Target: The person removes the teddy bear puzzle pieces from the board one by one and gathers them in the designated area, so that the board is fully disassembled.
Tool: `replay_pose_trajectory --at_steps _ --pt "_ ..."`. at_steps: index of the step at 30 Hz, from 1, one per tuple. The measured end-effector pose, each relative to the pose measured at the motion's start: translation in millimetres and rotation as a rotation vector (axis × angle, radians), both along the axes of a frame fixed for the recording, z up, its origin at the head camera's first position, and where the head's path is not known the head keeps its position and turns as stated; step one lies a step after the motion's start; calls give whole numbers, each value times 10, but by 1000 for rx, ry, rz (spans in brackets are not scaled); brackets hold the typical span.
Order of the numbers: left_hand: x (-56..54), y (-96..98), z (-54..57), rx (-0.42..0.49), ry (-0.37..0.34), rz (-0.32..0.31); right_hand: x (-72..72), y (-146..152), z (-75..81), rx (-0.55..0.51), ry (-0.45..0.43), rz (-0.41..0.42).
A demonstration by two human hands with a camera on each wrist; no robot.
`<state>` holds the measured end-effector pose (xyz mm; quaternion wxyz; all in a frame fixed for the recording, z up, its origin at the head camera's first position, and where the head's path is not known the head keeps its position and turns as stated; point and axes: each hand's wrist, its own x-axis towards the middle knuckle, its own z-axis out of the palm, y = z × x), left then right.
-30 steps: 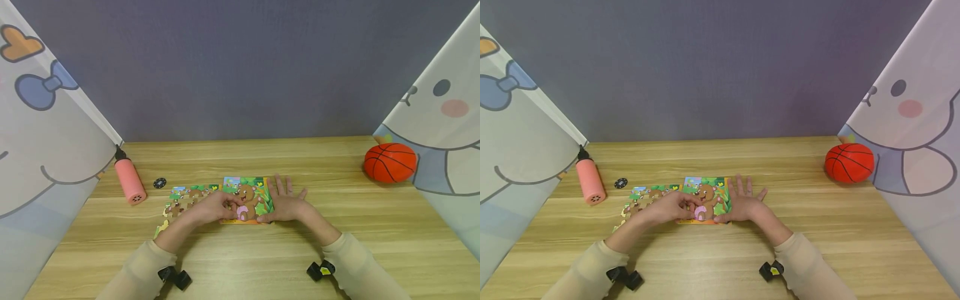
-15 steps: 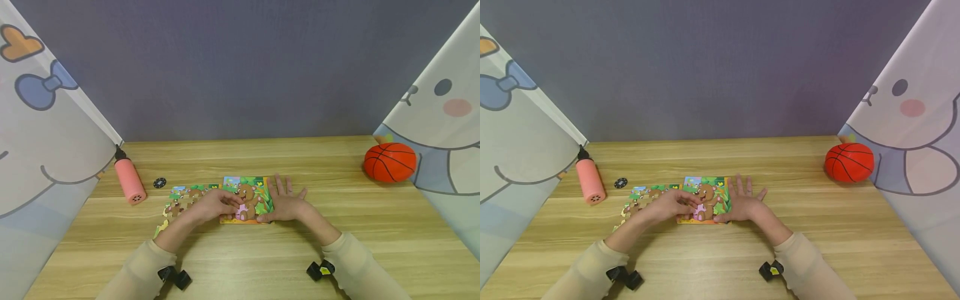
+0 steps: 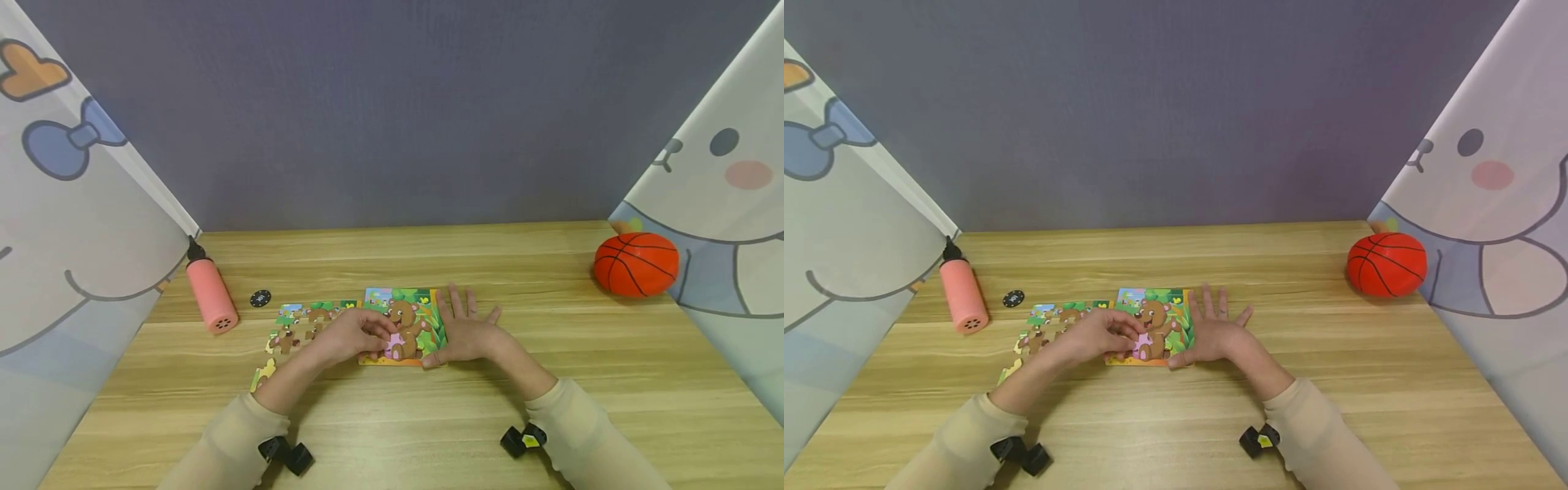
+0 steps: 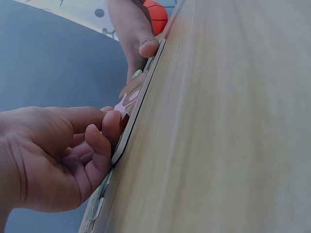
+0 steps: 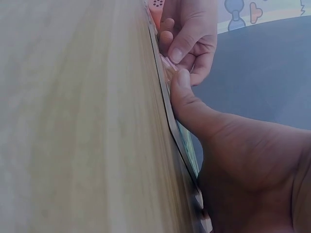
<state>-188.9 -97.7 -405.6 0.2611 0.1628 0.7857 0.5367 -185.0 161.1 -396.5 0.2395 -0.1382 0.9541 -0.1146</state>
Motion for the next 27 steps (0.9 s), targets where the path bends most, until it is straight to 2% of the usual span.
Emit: replay_pose_trajectory --at_steps 7,17,27 --pt "7 8 -6 -11 -9 4 -4 16 16 34 -4 32" --pt "5 -10 -37 41 -55 39 3 7 20 37 -4 22" --pt "28 -102 40 15 -40 83 -2 8 21 26 7 22"
